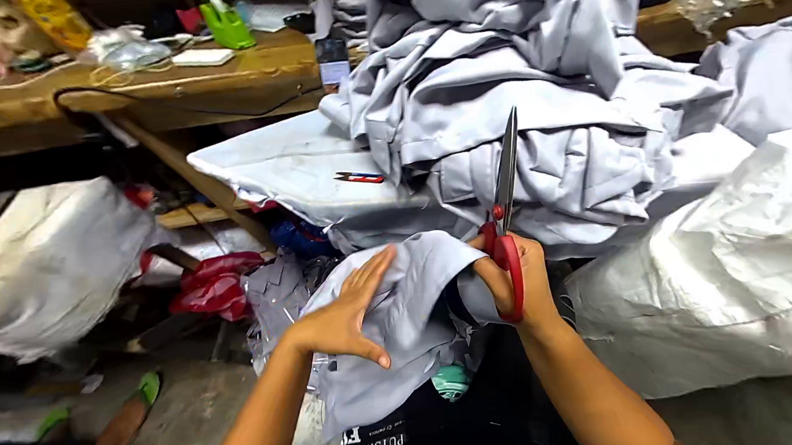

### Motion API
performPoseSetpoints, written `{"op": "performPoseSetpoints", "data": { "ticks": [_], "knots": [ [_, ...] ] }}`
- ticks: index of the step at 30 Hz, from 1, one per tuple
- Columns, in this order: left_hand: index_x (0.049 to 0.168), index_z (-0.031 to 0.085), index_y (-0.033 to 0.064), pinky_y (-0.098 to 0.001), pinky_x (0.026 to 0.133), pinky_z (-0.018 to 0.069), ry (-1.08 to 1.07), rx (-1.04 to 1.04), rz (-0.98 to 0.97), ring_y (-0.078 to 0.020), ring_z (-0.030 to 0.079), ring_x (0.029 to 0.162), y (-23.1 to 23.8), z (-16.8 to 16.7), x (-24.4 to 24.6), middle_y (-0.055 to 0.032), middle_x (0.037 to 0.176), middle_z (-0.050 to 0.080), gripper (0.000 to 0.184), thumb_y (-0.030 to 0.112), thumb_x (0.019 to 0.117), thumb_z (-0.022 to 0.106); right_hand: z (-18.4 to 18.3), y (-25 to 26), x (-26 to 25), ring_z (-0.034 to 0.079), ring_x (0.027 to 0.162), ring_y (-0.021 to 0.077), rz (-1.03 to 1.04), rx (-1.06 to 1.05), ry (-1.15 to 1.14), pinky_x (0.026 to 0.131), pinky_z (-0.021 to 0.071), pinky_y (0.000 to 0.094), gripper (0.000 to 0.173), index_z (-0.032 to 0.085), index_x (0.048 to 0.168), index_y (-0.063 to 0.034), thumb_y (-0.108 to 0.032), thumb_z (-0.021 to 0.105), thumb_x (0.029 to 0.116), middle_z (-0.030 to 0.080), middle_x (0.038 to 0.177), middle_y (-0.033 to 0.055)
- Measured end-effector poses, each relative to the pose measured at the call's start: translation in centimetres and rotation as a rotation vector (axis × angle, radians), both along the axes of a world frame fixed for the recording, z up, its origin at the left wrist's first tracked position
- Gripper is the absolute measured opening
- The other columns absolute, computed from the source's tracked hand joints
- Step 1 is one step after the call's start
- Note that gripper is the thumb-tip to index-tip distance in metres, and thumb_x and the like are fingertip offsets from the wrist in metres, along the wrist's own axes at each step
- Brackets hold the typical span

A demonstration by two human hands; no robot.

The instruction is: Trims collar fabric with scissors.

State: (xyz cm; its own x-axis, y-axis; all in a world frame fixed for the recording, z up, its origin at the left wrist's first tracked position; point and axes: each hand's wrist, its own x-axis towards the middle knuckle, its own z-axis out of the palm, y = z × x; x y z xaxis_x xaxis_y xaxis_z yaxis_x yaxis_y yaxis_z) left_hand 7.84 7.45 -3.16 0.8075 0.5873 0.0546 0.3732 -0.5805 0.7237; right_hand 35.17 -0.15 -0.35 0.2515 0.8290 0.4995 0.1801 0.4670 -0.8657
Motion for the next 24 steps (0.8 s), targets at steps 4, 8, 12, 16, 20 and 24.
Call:
{"op": "performPoseSetpoints", "data": {
  "ticks": [4,8,12,16,20,24],
  "knots": [
    [0.163,0.01,-0.002,-0.0885,0.104,-0.0035,0.321,0.203,0.298,-0.0544,-0.001,0.153,-3.6,-6.6,2.4,-0.0294,0.168,0.003,0.164,0.071,0.04,0.089,0.9,-1.5,1.7,0.055,0.059,-0.0075,0.077,0.045,-0.08,0.055,0.0461,0.012,0.005,0.071,0.085,-0.0053,-0.006,0.067,0.0815,0.063,0.067,-0.0087],
    [0.144,0.058,0.0139,-0.0942,0.092,0.0146,0.423,0.367,0.528,-0.0619,0.019,0.146,-5.4,-9.1,4.0,-0.0172,0.163,0.036,0.11,0.031,0.0429,0.098,-1.8,-1.9,2.9,0.057,0.061,-0.0021,0.011,-0.066,-0.242,0.057,0.0476,0.0168,0.012,0.072,0.087,-0.0011,-0.012,0.068,0.0843,0.066,0.069,0.0002],
    [0.118,0.067,-0.0044,-0.0749,0.082,0.0492,0.356,0.339,0.583,-0.0569,0.059,0.114,-4.0,-6.8,3.5,-0.0309,0.129,0.06,0.047,0.001,0.0726,0.078,-3.4,-2.9,4.5,0.055,0.06,-0.0048,-0.036,-0.162,-0.203,0.056,0.0447,0.0143,0.012,0.073,0.086,-0.0023,-0.013,0.068,0.0841,0.065,0.068,-0.0018],
    [0.118,0.062,-0.0153,-0.0645,0.09,0.0502,0.056,0.299,0.746,-0.0447,0.067,0.103,-2.6,-5.0,0.7,-0.0333,0.109,0.067,0.042,0.008,0.0846,0.069,-4.3,-4.3,5.8,0.062,0.067,0.0041,0.044,-0.245,-0.251,0.064,0.0525,0.0246,0.026,0.075,0.093,-0.0014,-0.027,0.075,0.0883,0.071,0.078,0.0038],
    [0.126,0.048,-0.0048,-0.0187,0.087,0.0537,-0.501,-0.138,0.912,0.0046,0.062,0.092,-3.9,1.3,1.0,0.0031,0.101,0.063,0.027,0.003,0.1003,0.047,-7.3,-6.7,6.3,0.066,0.07,0.0147,0.013,-0.337,-0.22,0.068,0.0549,0.0363,0.036,0.074,0.093,0.0005,-0.035,0.075,0.0903,0.072,0.08,0.0098],
    [0.126,0.044,-0.0081,-0.0225,0.088,0.0536,-0.872,-0.141,0.819,-0.0002,0.062,0.095,-0.8,6.4,0.6,0.0017,0.102,0.062,0.028,0.0,0.1062,0.027,-10.8,-9.8,6.9,0.063,0.068,0.0184,-0.127,-0.511,-0.137,0.066,0.0525,0.0401,0.034,0.073,0.091,0.0012,-0.033,0.071,0.0927,0.068,0.075,0.0103]
  ]
}}
